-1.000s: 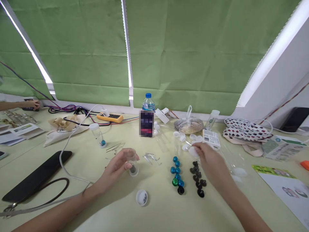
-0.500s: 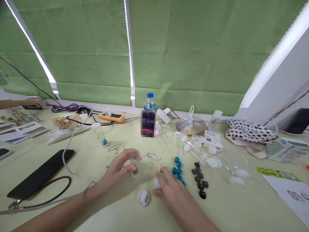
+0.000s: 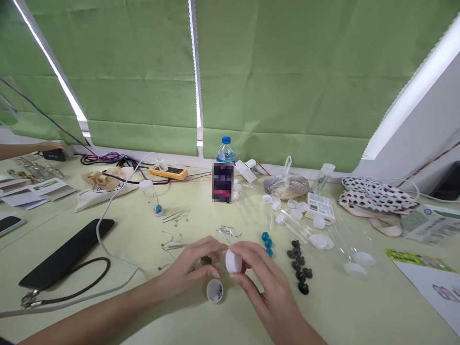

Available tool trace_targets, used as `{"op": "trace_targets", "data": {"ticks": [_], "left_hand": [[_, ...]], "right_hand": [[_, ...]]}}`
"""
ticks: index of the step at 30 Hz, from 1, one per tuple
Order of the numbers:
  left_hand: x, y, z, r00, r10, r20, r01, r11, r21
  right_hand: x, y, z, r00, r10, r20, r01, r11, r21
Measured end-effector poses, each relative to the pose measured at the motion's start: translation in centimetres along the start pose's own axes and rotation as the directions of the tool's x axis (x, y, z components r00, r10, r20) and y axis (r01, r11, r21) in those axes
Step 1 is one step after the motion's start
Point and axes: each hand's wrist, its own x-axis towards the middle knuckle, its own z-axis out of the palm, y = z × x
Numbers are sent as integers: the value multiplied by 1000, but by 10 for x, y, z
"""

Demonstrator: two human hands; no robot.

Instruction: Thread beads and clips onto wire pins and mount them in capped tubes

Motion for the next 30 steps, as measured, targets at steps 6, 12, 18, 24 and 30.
{"op": "trace_targets", "data": {"ticks": [6,12,18,24,30], "left_hand": [[-3,1,-7,996,10,83,-31,966,258],[-7,8,-11,990,-2,140,-59,901,430],[-9,11,-13,988,-12,155,-59,892,449],[-9,6,-14,989,-10,149,-65,869,490],[-13,-1,-11,984,78,160,-154,820,551]], "right_hand": [[1,4,-1,995,-94,12,95,990,-103],[3,6,2,988,-157,-11,155,984,-86],[1,6,3,990,-137,-35,136,990,-43],[0,7,6,996,-88,6,87,992,94],[-4,11,8,994,-105,31,98,982,159]]}}
